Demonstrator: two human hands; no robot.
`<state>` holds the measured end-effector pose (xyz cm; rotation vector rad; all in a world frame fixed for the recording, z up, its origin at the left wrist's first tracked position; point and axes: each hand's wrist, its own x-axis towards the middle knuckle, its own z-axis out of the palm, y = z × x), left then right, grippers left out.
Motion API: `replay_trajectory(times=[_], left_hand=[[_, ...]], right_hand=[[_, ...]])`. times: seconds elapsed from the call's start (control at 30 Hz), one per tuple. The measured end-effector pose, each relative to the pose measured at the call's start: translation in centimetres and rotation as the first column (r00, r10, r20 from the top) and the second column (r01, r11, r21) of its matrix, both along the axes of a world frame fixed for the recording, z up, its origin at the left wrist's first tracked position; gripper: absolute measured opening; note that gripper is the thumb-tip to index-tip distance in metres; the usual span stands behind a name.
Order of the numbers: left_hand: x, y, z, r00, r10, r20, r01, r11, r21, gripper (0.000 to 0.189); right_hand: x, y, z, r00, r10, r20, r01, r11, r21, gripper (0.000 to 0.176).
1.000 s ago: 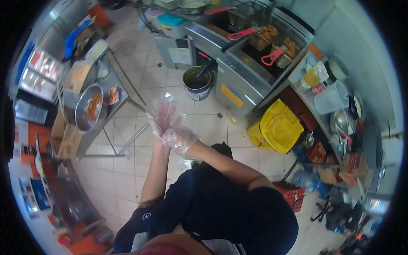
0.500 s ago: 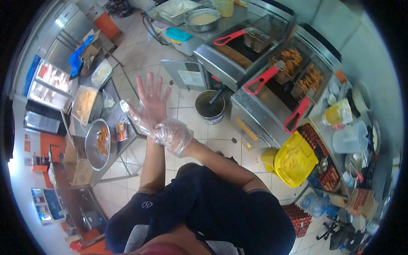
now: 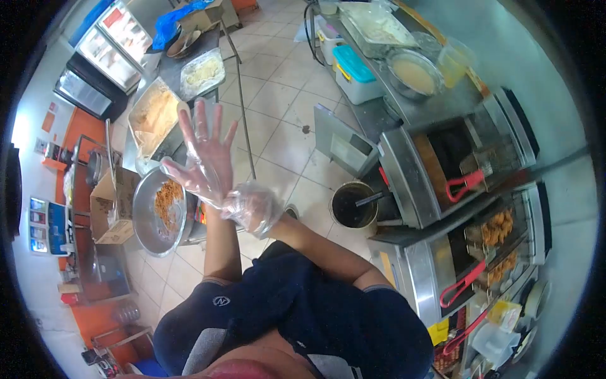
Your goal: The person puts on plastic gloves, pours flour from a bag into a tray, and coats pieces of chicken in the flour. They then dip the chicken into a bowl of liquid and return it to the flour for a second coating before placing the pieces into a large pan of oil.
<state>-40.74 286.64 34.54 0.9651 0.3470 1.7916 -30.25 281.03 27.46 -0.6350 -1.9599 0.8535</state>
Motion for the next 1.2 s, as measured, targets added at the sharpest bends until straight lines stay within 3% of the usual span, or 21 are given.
replay_trajectory(times=[0.07,0.1,0.2,0.27,0.3,0.33,0.37,0.43,0.53,0.57,0.6,0.63,0.7,0.73,0.8,0.83,0.97,1.03,1.13,1.17,1.2], left_hand=[[-3.7,4.5,-0.5,0.987,0.024,0.159,-0.022,1.000,-0.016,0.095],[-4.8,6.1,0.3,0.987,0.131,0.089,-0.128,0.991,-0.038,0.095],[-7.5,11.7,0.0,0.947,0.309,-0.091,-0.309,0.951,0.016,0.093],[-9.4,16.7,-1.3,0.984,0.155,0.092,-0.157,0.987,0.019,0.093],[-10.3,17.9,-2.2,0.963,0.011,0.269,-0.014,1.000,0.007,0.093],[-10.8,18.8,-2.7,0.964,0.019,0.265,-0.009,0.999,-0.039,0.093],[-11.0,20.8,-2.8,0.965,0.061,0.256,-0.042,0.996,-0.077,0.091],[-10.3,25.9,-3.0,0.974,0.102,0.201,-0.084,0.992,-0.096,0.085],[-7.6,33.0,-4.8,0.991,0.122,-0.057,-0.124,0.991,-0.040,0.077],[-5.1,35.1,-4.7,0.952,0.214,-0.218,-0.256,0.947,-0.192,0.089],[-4.5,37.9,-7.6,0.882,0.172,-0.438,-0.088,0.975,0.205,0.109],[-2.3,39.9,-8.0,0.815,0.209,-0.541,-0.012,0.939,0.345,0.116],[0.7,42.8,-7.0,0.234,0.349,-0.907,0.169,0.905,0.392,0.094],[2.3,45.6,-8.5,0.236,0.348,-0.907,0.197,0.897,0.396,0.094],[3.2,50.0,-13.2,0.453,0.135,-0.881,0.132,0.967,0.216,0.081],[4.1,52.0,-11.3,0.464,0.361,-0.809,0.006,0.912,0.411,0.065],[5.1,61.1,-11.2,0.589,0.237,-0.773,-0.012,0.959,0.285,0.055],[6.0,65.0,-9.1,0.433,0.024,-0.901,-0.139,0.990,-0.040,0.040],[8.5,71.6,-8.1,0.378,0.013,-0.926,0.083,0.995,0.047,0.025],[8.0,74.2,-9.9,-0.261,-0.206,-0.943,-0.015,0.978,-0.210,0.031],[8.5,76.1,-12.0,-0.265,-0.195,-0.944,0.020,0.978,-0.208,0.031]], right_hand=[[-2.6,3.8,2.1,0.995,-0.063,0.079,0.058,0.997,0.060,0.012],[-3.9,6.8,1.2,0.985,0.055,0.165,-0.060,0.998,0.026,0.012],[-7.2,13.9,-2.2,0.980,0.015,0.197,-0.021,0.999,0.029,0.010],[-6.8,17.9,0.6,0.964,0.066,0.258,-0.055,0.997,-0.050,0.015],[-6.8,19.7,0.3,0.983,0.072,0.169,-0.052,0.992,-0.119,0.019],[-7.0,21.2,-0.6,0.995,0.067,0.073,-0.051,0.978,-0.201,0.023],[-7.1,24.2,-5.0,0.950,0.109,-0.293,-0.232,0.873,-0.428,0.034],[-3.6,30.4,-4.4,0.876,0.040,-0.480,-0.344,0.749,-0.566,0.042],[0.2,38.1,-2.2,0.881,-0.155,-0.446,-0.194,0.742,-0.642,0.051],[1.1,40.7,-2.5,0.809,-0.355,-0.468,-0.018,0.781,-0.624,0.053],[2.1,43.4,-2.8,0.691,-0.532,-0.490,0.163,0.774,-0.611,0.059],[3.0,46.2,-3.2,0.666,-0.560,-0.493,0.184,0.764,-0.618,0.059],[3.9,52.3,-3.7,0.410,-0.779,-0.474,0.383,0.618,-0.686,0.067],[4.9,55.9,-3.8,0.384,-0.787,-0.482,0.394,0.612,-0.686,0.067],[5.0,61.0,-4.6,0.529,-0.767,-0.364,0.557,0.637,-0.533,0.071],[5.2,63.8,-3.8,0.497,-0.781,-0.379,0.571,0.623,-0.535,0.071],[5.9,70.8,-1.2,0.516,-0.683,-0.517,0.599,0.719,-0.352,0.084],[6.2,73.3,-0.7,0.521,-0.667,-0.532,0.589,0.732,-0.342,0.089],[7.7,77.1,-0.8,0.396,-0.632,-0.666,0.667,0.697,-0.264,0.096],[9.0,78.0,-1.0,0.384,-0.634,-0.672,0.693,0.678,-0.244,0.095],[10.4,79.1,-1.1,0.376,-0.634,-0.676,0.720,0.659,-0.219,0.094]])
